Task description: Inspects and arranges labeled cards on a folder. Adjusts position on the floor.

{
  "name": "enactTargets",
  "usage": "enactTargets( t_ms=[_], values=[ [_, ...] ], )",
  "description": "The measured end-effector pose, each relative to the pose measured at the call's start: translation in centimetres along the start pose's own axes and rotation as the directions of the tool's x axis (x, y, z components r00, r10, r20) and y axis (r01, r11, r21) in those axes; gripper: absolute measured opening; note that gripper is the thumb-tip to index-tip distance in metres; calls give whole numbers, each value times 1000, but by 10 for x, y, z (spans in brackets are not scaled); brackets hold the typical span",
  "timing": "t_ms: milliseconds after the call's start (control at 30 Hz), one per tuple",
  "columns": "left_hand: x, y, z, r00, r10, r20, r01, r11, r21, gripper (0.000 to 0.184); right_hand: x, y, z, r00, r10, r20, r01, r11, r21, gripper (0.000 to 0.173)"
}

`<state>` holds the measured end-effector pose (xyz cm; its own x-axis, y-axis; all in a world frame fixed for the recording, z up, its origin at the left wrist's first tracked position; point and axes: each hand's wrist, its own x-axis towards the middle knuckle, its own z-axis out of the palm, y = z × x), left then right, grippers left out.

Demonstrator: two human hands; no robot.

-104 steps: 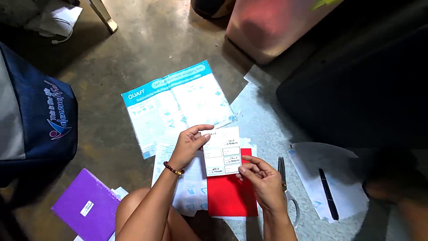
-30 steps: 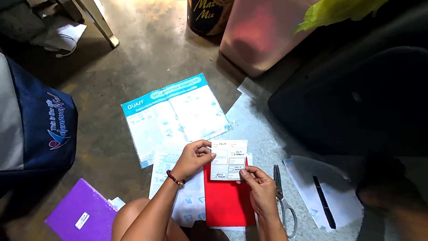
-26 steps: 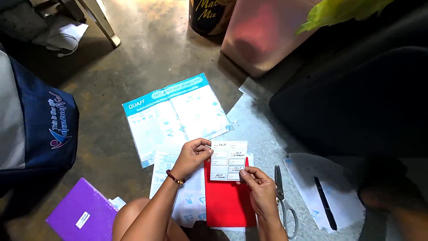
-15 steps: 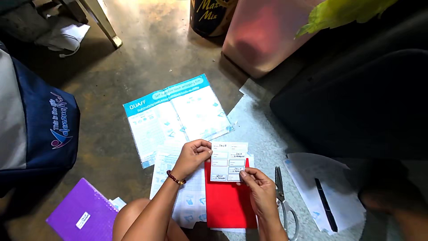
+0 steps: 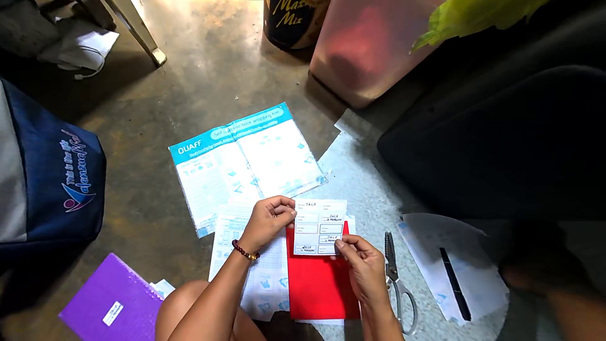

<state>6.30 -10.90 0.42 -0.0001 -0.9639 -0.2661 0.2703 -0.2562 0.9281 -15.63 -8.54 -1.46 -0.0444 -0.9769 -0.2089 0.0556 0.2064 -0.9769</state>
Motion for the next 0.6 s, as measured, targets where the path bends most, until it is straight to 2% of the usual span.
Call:
enactTargets(
  t_ms=[200, 300, 400, 600],
  values=[
    [-1, 1, 1, 998, -54, 33, 54, 999, 3, 12, 0, -5, 1, 1000, -12, 18, 11, 999, 47, 17],
    [-2, 0, 2, 989, -89, 117, 83, 995, 51, 12, 3, -15, 4, 998, -32, 57, 24, 992, 124, 36],
    [-3, -2, 3, 973, -114, 200, 97, 991, 90, 12, 8, -24, 7, 997, -23, 70, 12, 988, 152, 47],
    [-5, -5, 6, 956, -128, 264, 97, 987, 126, 11, 9, -29, 11, 998, 15, 64, -23, 991, 133, 52]
  ],
)
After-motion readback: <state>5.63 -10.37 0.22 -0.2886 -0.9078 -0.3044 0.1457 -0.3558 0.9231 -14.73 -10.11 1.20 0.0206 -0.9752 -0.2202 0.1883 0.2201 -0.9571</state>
